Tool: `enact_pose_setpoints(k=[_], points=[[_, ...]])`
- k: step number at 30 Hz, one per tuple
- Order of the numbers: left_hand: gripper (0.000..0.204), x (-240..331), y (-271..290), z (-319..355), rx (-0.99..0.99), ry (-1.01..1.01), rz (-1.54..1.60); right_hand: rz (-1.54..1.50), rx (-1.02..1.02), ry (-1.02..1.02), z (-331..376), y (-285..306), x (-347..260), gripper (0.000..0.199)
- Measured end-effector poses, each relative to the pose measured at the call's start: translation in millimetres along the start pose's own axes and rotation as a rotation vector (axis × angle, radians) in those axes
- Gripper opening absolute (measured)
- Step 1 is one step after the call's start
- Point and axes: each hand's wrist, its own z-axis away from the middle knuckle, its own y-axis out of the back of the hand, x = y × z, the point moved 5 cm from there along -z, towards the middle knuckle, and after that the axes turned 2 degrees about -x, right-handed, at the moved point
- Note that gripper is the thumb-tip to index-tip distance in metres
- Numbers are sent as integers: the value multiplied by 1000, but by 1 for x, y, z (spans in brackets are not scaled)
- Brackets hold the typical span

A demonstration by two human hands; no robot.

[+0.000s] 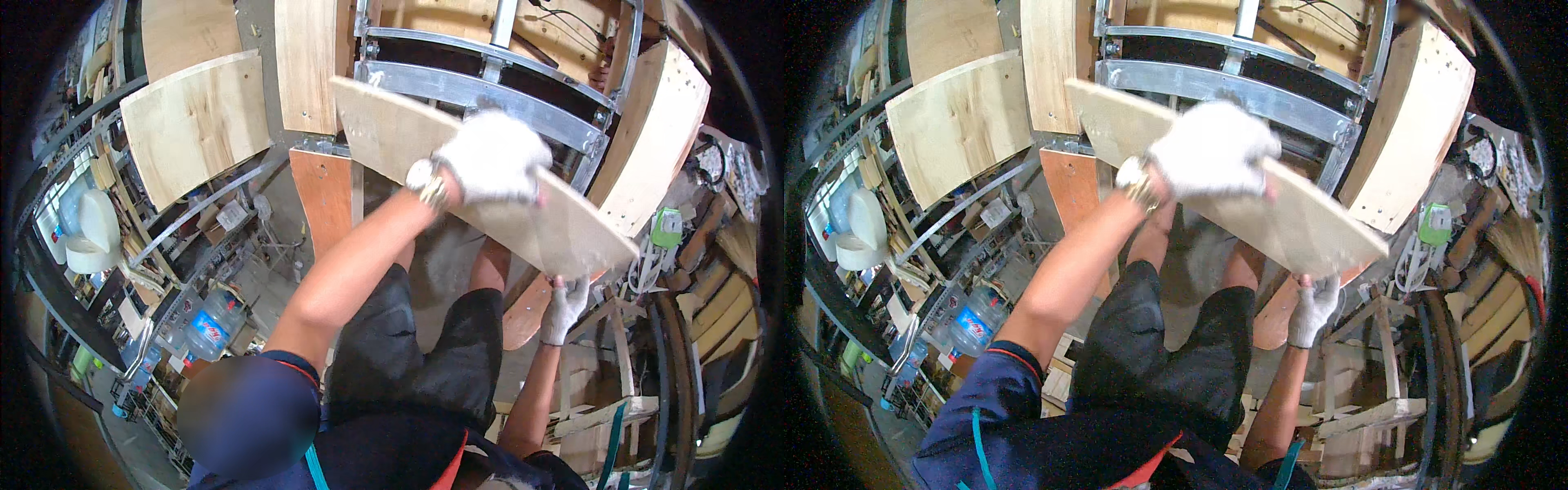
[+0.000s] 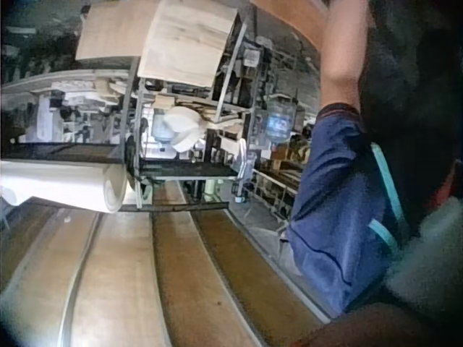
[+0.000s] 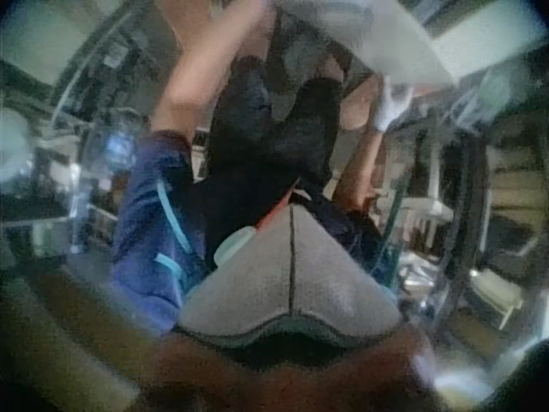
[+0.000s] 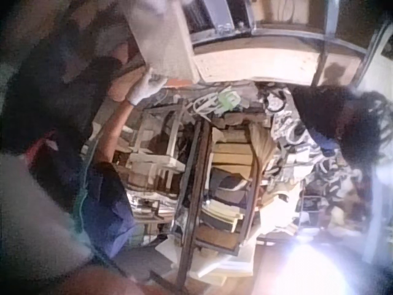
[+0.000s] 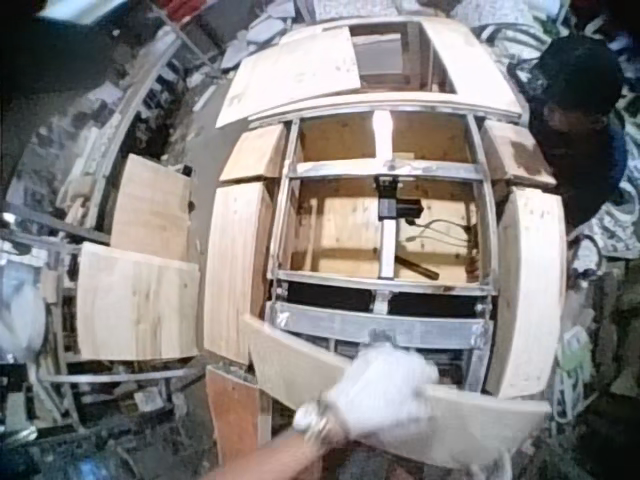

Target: The person assembles a wooden furniture frame by positioning and securing wooden panels using a cordless drill. They align panels, insert screws, and fasten them to the frame, working methodically across multiple sections.

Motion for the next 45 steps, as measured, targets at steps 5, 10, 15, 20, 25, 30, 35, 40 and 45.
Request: enact_pose_setpoints(k=[5, 10, 15, 20, 25, 30, 35, 40, 45], points=[[34, 88, 33, 93, 324, -77, -22, -486, 85, -147, 11, 5, 35, 40], [41, 47, 45, 134, 797, 428, 457, -141, -258, -214, 31, -36, 75, 62], [44, -27, -28, 193, 1318, 811, 792, -1084, -197, -599, 13, -89, -29, 61], [66, -73, -113, 182, 1347, 857, 1516, -390, 111, -100, -85, -75, -33, 43], [57, -90, -175, 178, 1190, 893, 1632, 113, 116, 146, -164, -86, -99, 28], [25, -94, -172, 203, 754, 1107, 1076, 139, 301, 362, -156, -63, -143, 22], [81, -145, -106, 238, 592, 1035, -179, 433, 261, 345, -109, -50, -80, 27], [117, -159, -89, 221, 217, 777, -395, 624, 204, 334, -89, -62, -36, 38], [115, -212, -88, 234, 281, 742, -300, 673, 167, 291, -88, -74, -32, 49]])
